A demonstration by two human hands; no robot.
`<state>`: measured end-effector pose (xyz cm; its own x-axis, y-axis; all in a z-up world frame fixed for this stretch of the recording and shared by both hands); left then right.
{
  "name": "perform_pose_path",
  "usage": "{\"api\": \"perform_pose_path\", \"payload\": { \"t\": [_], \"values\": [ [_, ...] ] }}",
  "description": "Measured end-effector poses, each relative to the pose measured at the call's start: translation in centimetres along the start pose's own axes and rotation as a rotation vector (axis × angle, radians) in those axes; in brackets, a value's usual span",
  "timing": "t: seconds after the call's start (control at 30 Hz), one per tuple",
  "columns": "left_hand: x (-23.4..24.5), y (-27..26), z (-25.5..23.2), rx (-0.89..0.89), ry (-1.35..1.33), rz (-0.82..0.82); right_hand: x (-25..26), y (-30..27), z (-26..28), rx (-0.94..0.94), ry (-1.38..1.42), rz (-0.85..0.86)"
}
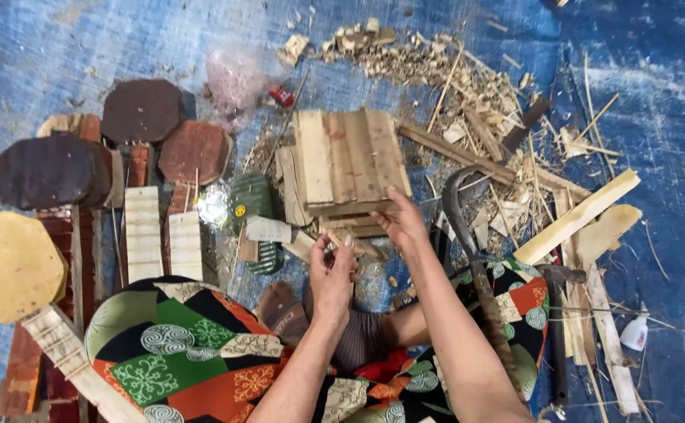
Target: Shaving thin strips of wood from a block using a large curved hand tool.
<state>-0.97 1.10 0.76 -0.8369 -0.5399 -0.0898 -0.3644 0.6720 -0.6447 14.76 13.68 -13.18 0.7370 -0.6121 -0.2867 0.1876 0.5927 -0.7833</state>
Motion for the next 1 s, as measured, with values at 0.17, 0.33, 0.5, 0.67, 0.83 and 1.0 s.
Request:
{"api": "perform_pose_path", "payload": {
  "t": [0.17,0.33,0.5,0.67,0.83,1.0],
  "values": [
    [-0.3,-0.2,-0.4,-0.037,-0.001,0.034,6.7,3.6,-2.0,-0.005,-0.001,0.074],
    [-0.8,-0.4,-0.4,-0.074,0.025,0.093,7.0,3.1,-3.0,0.027,-0.045,-0.012],
    [-0.7,-0.7,-0.5,-0.075,0.035,0.134,6.6,3.4,-4.8,0.064,-0.178,-0.151],
    [-0.6,-0.6,-0.1,-0.06,0.054,0.121,7.0,2.2,-5.2,-0.223,0.061,-0.033],
    [-0.8,-0.8,0.2,-0.052,0.025,0.126,5.0,1.2,-4.1,-0.318,0.145,0.065],
    [-0.9,-0.8,-0.6,-0.046,0.037,0.137,-0.5,2.3,-2.4,-0.275,0.153,0.12]
  ]
}}
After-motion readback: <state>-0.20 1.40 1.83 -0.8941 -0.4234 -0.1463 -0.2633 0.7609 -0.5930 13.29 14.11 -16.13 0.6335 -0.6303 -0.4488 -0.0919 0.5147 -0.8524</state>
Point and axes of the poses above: each hand's wrist, its own y-axis towards the middle knuckle, its own x-axis out of the back of the hand, z = x × y, the point moved 2 cm from there along y, towards the middle knuckle, and after that the axes turned 4 degrees about -z, right-handed, at the moved point
